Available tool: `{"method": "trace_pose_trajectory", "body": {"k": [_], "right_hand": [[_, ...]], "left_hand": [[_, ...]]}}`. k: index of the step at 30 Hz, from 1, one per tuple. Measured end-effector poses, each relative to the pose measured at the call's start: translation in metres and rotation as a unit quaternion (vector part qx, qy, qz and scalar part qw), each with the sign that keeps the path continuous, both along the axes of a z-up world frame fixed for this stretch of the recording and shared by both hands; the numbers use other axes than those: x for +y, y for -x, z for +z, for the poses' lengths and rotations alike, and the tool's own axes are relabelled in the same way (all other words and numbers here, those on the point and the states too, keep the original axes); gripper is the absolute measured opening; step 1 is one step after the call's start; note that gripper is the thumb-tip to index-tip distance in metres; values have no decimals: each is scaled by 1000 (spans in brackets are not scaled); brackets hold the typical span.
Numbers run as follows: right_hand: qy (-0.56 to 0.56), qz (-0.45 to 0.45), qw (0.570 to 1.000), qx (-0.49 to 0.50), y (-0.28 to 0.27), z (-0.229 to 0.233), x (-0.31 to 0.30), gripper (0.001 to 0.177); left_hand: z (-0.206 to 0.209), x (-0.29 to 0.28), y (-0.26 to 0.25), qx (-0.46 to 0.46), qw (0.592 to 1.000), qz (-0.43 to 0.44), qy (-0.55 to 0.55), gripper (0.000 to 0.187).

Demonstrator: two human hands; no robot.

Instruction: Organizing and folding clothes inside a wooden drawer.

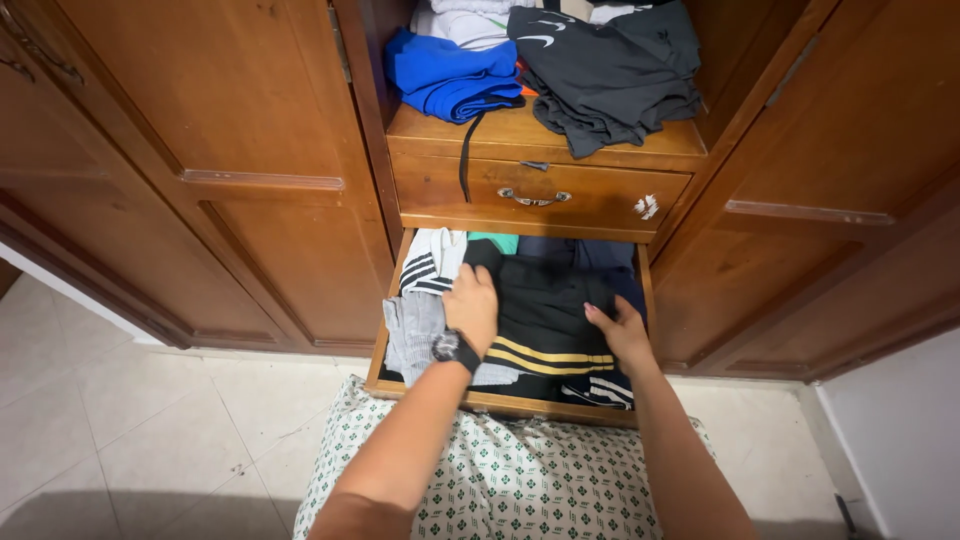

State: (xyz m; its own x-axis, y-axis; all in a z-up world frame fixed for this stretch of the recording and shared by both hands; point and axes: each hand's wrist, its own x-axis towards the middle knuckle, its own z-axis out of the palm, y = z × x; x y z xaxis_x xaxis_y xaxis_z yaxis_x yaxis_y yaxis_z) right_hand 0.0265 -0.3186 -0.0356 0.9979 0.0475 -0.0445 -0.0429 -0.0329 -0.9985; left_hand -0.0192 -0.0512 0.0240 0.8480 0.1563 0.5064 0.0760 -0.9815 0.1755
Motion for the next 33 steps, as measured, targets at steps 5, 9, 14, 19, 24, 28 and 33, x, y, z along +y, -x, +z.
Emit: {"method": "trace_pose_trajectory", "body": {"k": [5, 9, 14, 19, 24, 28, 33], "right_hand": [[-11, -9, 1000, 2, 11, 16, 1, 34], [-3, -5, 1000, 0, 14, 27, 5, 35], [-25, -12, 1000, 12, 18, 28, 2, 39], [-39, -21, 999, 19, 15, 33, 4, 44], [-59, -49, 995, 64, 0, 12, -3, 70], [-64, -34, 995, 70, 13, 34, 4, 77], [-127, -51, 981, 135, 6, 19, 1, 72]], "left_hand": [[-9, -37, -11, -5, 1000, 6, -23, 31], [-23, -49, -32, 64, 996, -1, 63, 24], [-25, -20, -41, 84, 978, -80, 172, 31], [-17, 8, -33, 105, 968, -8, 227, 76], [-23, 20, -41, 256, 916, -48, 305, 64], [-46, 23, -57, 205, 915, -84, 338, 62], [-65, 15, -59, 168, 870, -98, 452, 40]]}}
